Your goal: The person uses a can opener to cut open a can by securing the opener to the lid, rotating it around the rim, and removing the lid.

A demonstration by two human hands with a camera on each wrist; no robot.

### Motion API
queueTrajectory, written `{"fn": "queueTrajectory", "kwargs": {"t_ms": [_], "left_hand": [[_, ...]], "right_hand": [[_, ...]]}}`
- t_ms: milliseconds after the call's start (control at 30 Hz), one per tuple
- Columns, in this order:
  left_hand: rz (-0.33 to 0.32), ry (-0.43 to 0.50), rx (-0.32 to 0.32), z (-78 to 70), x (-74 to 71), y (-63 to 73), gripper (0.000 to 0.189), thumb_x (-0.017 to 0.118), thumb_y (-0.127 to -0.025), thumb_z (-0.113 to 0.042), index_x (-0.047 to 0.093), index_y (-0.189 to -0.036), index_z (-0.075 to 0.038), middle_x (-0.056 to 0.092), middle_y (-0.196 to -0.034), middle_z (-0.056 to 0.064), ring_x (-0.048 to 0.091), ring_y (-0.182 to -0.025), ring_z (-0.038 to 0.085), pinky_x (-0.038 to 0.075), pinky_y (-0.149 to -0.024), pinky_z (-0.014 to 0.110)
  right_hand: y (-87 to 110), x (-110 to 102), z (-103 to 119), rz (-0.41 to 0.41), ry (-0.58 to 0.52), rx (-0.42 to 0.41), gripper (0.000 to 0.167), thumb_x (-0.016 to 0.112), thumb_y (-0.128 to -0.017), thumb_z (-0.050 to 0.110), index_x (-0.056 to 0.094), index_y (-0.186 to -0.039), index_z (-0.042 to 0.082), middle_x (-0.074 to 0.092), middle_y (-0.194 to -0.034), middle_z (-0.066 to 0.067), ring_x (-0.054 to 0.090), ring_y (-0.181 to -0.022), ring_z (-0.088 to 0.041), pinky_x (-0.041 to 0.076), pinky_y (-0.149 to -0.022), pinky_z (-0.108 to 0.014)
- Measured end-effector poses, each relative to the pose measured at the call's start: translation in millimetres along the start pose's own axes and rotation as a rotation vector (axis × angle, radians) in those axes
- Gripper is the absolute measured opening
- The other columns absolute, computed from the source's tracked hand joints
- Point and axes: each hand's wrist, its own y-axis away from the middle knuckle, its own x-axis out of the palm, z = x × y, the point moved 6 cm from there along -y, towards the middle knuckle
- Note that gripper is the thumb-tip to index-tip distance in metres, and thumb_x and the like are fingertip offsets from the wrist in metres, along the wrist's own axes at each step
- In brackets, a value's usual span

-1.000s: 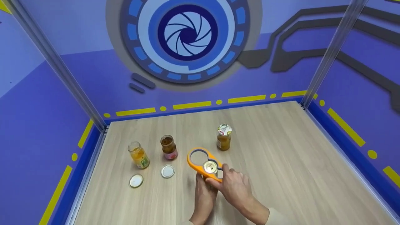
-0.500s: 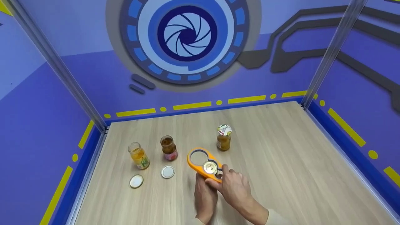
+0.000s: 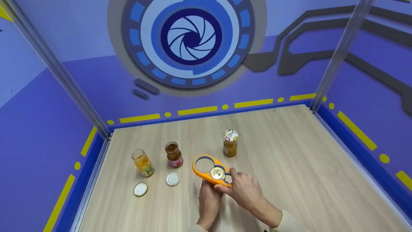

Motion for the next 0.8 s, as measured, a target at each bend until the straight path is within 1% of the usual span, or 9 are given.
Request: {"fn": "queueTrajectory", "kwargs": {"t_ms": [100, 233, 367, 500, 567, 667, 733, 800], "left_hand": [[0.013, 0.012, 0.012, 1.1, 0.0, -1.7, 0.047, 0.084, -0.078, -0.002, 0.060, -0.119, -0.002, 0.069, -0.109, 0.009, 0.069, -0.101, 0.028, 0.057, -0.083, 0.048], [0.077, 0.048, 0.007, 3.3, 2.4, -4.9, 0.045, 0.083, -0.081, -0.007, 0.060, -0.119, -0.001, 0.068, -0.111, 0.009, 0.068, -0.104, 0.030, 0.056, -0.088, 0.050], [0.162, 0.106, 0.008, 6.3, 5.0, -9.6, 0.047, 0.082, -0.082, -0.008, 0.060, -0.122, 0.002, 0.067, -0.116, 0.010, 0.066, -0.110, 0.030, 0.053, -0.096, 0.050], [0.286, 0.144, 0.021, 10.2, 6.6, -17.4, 0.051, 0.080, -0.081, -0.009, 0.060, -0.125, 0.003, 0.067, -0.120, 0.011, 0.064, -0.113, 0.028, 0.050, -0.102, 0.048], [0.355, 0.160, 0.010, 12.3, 7.3, -21.4, 0.051, 0.080, -0.083, -0.012, 0.061, -0.128, 0.002, 0.067, -0.123, 0.009, 0.063, -0.113, 0.024, 0.050, -0.102, 0.046], [0.444, 0.192, -0.044, 16.6, 9.2, -26.0, 0.051, 0.079, -0.086, -0.014, 0.060, -0.132, -0.003, 0.067, -0.125, 0.004, 0.061, -0.109, 0.019, 0.051, -0.097, 0.041], [0.477, 0.215, -0.073, 18.8, 10.1, -28.3, 0.054, 0.079, -0.085, -0.013, 0.059, -0.134, -0.004, 0.066, -0.126, 0.003, 0.060, -0.105, 0.017, 0.051, -0.094, 0.039], [0.497, 0.218, -0.078, 19.4, 10.4, -30.7, 0.057, 0.078, -0.084, -0.012, 0.057, -0.136, -0.004, 0.066, -0.126, 0.003, 0.060, -0.106, 0.016, 0.051, -0.096, 0.038]], "right_hand": [[-3.7, 1, -4, 0.014, -0.018, -0.039, 0.070, 0.065, -0.080, 0.079, 0.062, -0.093, 0.010, 0.054, -0.057, 0.000, 0.054, -0.046, -0.020, 0.044, -0.040, -0.034], [-7.6, 3, -12, 0.080, -0.047, -0.048, 0.074, 0.062, -0.081, 0.081, 0.065, -0.100, 0.010, 0.046, -0.057, 0.005, 0.044, -0.045, -0.014, 0.041, -0.040, -0.031], [-11.0, 6, -17, 0.148, -0.089, -0.043, 0.076, 0.059, -0.082, 0.082, 0.065, -0.103, 0.009, 0.040, -0.058, 0.007, 0.038, -0.048, -0.011, 0.038, -0.041, -0.029], [-13.2, 8, -21, 0.167, -0.106, -0.055, 0.075, 0.059, -0.082, 0.082, 0.063, -0.102, 0.010, 0.039, -0.058, 0.007, 0.038, -0.049, -0.011, 0.036, -0.043, -0.028], [-13.7, 10, -23, 0.182, -0.113, -0.053, 0.075, 0.059, -0.082, 0.082, 0.063, -0.102, 0.010, 0.038, -0.058, 0.008, 0.037, -0.049, -0.010, 0.034, -0.043, -0.027], [-14.5, 12, -25, 0.203, -0.130, -0.048, 0.075, 0.058, -0.083, 0.082, 0.063, -0.103, 0.011, 0.036, -0.059, 0.009, 0.036, -0.050, -0.010, 0.032, -0.044, -0.026], [-15.3, 13, -25, 0.206, -0.141, -0.050, 0.075, 0.057, -0.083, 0.082, 0.063, -0.104, 0.011, 0.035, -0.059, 0.009, 0.036, -0.050, -0.009, 0.031, -0.044, -0.026], [-16.9, 12, -25, 0.190, -0.147, -0.062, 0.074, 0.057, -0.084, 0.082, 0.063, -0.105, 0.011, 0.035, -0.059, 0.010, 0.036, -0.050, -0.009, 0.031, -0.044, -0.025]]}}
